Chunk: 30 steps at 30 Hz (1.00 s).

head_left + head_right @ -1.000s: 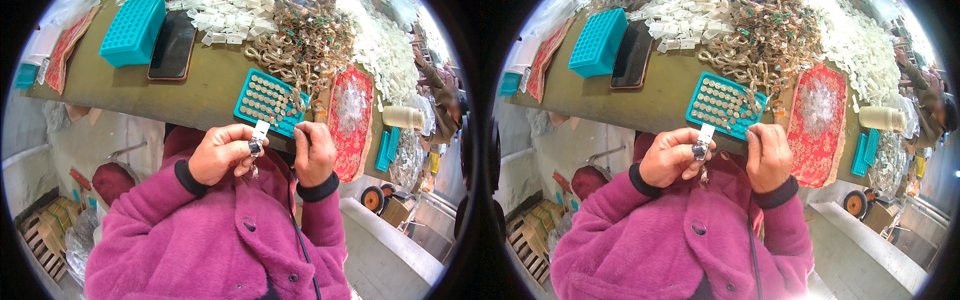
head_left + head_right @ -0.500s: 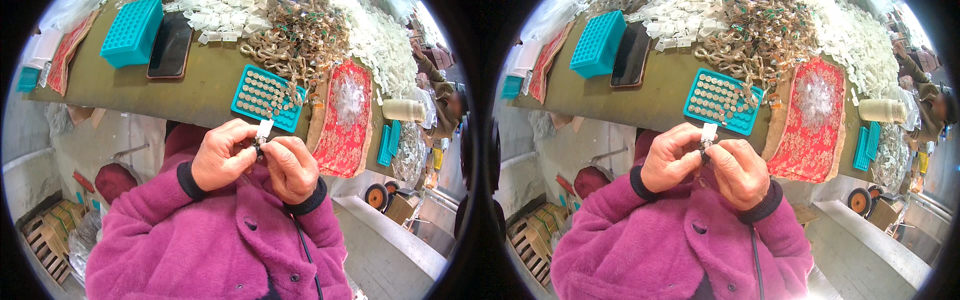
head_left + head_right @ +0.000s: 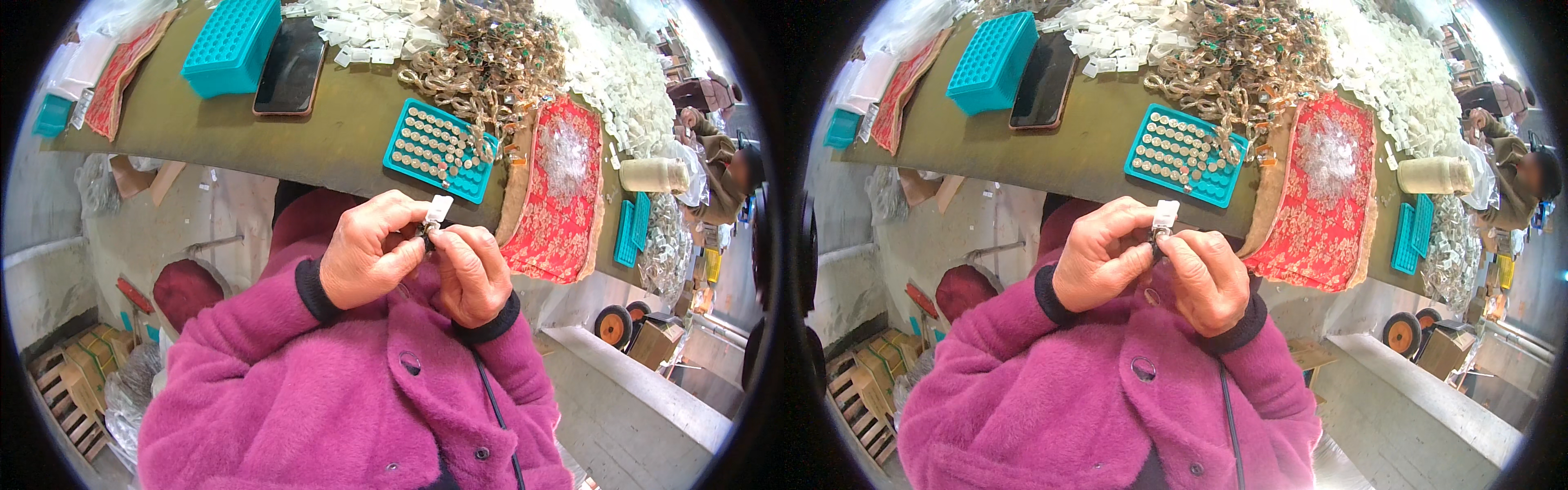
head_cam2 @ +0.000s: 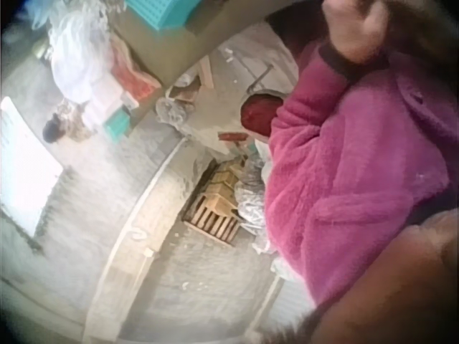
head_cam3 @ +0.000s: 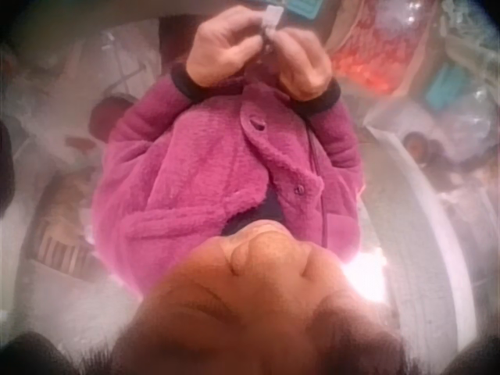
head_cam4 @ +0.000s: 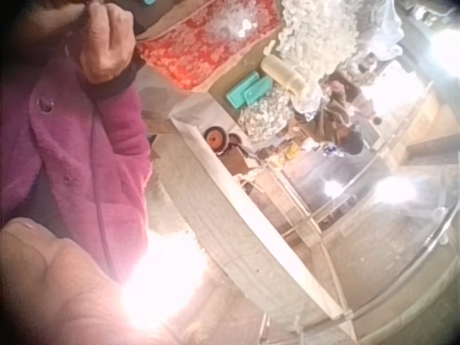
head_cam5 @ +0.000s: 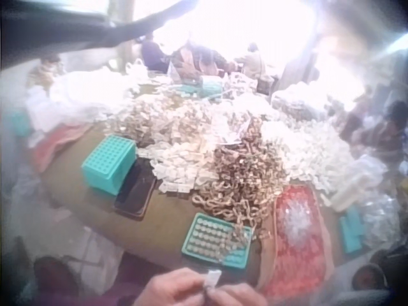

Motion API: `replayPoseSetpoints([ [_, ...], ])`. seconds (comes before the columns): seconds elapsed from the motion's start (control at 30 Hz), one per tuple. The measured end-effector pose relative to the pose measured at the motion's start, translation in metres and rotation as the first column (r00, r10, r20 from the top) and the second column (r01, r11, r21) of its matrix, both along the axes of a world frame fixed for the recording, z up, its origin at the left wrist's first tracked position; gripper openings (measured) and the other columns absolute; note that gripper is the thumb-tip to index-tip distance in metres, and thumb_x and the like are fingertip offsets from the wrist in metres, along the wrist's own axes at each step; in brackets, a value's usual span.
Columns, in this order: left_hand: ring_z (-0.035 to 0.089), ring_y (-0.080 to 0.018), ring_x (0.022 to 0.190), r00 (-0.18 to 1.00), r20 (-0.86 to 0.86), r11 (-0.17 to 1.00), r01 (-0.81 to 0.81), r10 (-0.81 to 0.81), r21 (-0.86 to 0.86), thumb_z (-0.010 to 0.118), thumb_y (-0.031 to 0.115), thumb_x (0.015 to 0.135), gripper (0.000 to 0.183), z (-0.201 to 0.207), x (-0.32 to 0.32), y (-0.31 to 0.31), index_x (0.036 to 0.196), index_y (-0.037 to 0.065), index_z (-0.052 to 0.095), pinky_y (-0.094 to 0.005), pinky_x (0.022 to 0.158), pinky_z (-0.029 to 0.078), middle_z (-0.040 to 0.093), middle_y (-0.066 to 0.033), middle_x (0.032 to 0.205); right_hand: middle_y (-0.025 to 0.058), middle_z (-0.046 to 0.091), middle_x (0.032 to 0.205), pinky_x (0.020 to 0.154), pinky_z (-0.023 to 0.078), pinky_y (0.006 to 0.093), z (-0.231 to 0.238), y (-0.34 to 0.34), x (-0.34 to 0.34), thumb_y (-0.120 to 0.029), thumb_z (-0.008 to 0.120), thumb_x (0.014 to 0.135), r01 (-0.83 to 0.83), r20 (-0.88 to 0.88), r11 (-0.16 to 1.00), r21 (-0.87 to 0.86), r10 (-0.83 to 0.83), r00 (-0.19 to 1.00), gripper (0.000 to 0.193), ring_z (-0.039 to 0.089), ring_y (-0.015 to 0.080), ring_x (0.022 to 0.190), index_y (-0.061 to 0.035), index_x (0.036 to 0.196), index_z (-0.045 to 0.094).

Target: The person repeatedly picks small white plastic housings and black LED modules from a table, inserts the LEDs into the housings, and places the assembled units into a blue tray. The person also picks up and sets down a smartphone on the table during the process.

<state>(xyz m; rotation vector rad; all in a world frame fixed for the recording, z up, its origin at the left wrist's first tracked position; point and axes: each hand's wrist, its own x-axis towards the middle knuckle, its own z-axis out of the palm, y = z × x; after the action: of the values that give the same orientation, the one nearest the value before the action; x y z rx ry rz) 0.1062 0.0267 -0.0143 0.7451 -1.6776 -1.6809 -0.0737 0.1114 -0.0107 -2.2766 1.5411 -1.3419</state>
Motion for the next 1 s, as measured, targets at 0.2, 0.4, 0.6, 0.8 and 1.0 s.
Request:
replayPoseSetpoints([
  [0.2, 0.071, -0.03, 0.083, 0.994, -0.012, 0.867, -0.104, 0.113, -0.488, 0.071, -0.01, 0.08, 0.041, 0.001, -0.001, 0.005, 0.12, -0.003, 0.07, -0.0356, 0.073, 0.058, 0.069, -0.0173, 0.1, 0.0215, 0.067, 0.103, 0.069, 0.057, 0.0406, 0.001, 0.003, 0.0, 0.015, 0.068, 0.064, -0.018, -0.008, 1.0, -0.024, 0.017, 1.0, 0.054, 0.067, 0.0332, 0.084, 0.0089, 0.117, 0.068],
  [0.4, 0.072, -0.0209, 0.084, 1.0, 0.011, 0.968, 0.03, -0.029, -0.25, 0.067, -0.01, 0.087, 0.036, 0.004, 0.004, 0.007, 0.123, -0.004, 0.07, -0.0318, 0.069, 0.059, 0.066, -0.0129, 0.101, 0.0183, 0.066, 0.102, 0.069, 0.057, 0.0386, 0.007, 0.008, -0.005, 0.01, 0.071, 0.064, -0.057, -0.032, 0.998, 0.015, 0.058, 0.998, 0.05, 0.066, 0.031, 0.083, 0.0063, 0.114, 0.072],
  [0.6, 0.072, -0.0224, 0.087, 0.983, -0.094, 0.923, 0.179, -0.156, 0.342, 0.065, -0.012, 0.088, 0.042, 0.008, 0.006, 0.007, 0.129, -0.004, 0.067, -0.0339, 0.071, 0.06, 0.066, -0.0135, 0.102, 0.0168, 0.066, 0.101, 0.07, 0.057, 0.0381, 0.002, 0.011, -0.001, 0.01, 0.071, 0.065, -0.024, -0.028, 0.999, -0.04, 0.023, 0.999, 0.05, 0.067, 0.0307, 0.083, 0.0057, 0.114, 0.072],
  [0.8, 0.07, -0.0355, 0.092, 0.999, 0.017, 0.826, -0.021, 0.037, -0.563, 0.069, -0.007, 0.085, 0.041, 0.006, 0.001, 0.01, 0.126, -0.002, 0.068, -0.0396, 0.08, 0.06, 0.066, -0.0181, 0.104, 0.0185, 0.067, 0.101, 0.072, 0.058, 0.0387, 0.001, 0.006, 0.002, 0.014, 0.068, 0.065, 0.002, -0.018, 0.998, -0.057, -0.003, 1.0, 0.047, 0.068, 0.0323, 0.085, 0.0073, 0.112, 0.07],
  [1.0, 0.07, -0.0227, 0.082, 0.997, 0.008, 0.949, 0.07, -0.071, -0.306, 0.067, -0.009, 0.089, 0.034, 0.001, 0.006, 0.003, 0.122, -0.003, 0.07, -0.0335, 0.069, 0.057, 0.07, -0.014, 0.106, 0.0166, 0.068, 0.101, 0.072, 0.057, 0.0346, 0.014, 0.01, 0.002, 0.016, 0.068, 0.08, -0.008, 0.169, 0.986, 0.164, -0.02, 0.985, 0.037, 0.069, 0.0273, 0.085, 0.0059, 0.116, 0.069],
])
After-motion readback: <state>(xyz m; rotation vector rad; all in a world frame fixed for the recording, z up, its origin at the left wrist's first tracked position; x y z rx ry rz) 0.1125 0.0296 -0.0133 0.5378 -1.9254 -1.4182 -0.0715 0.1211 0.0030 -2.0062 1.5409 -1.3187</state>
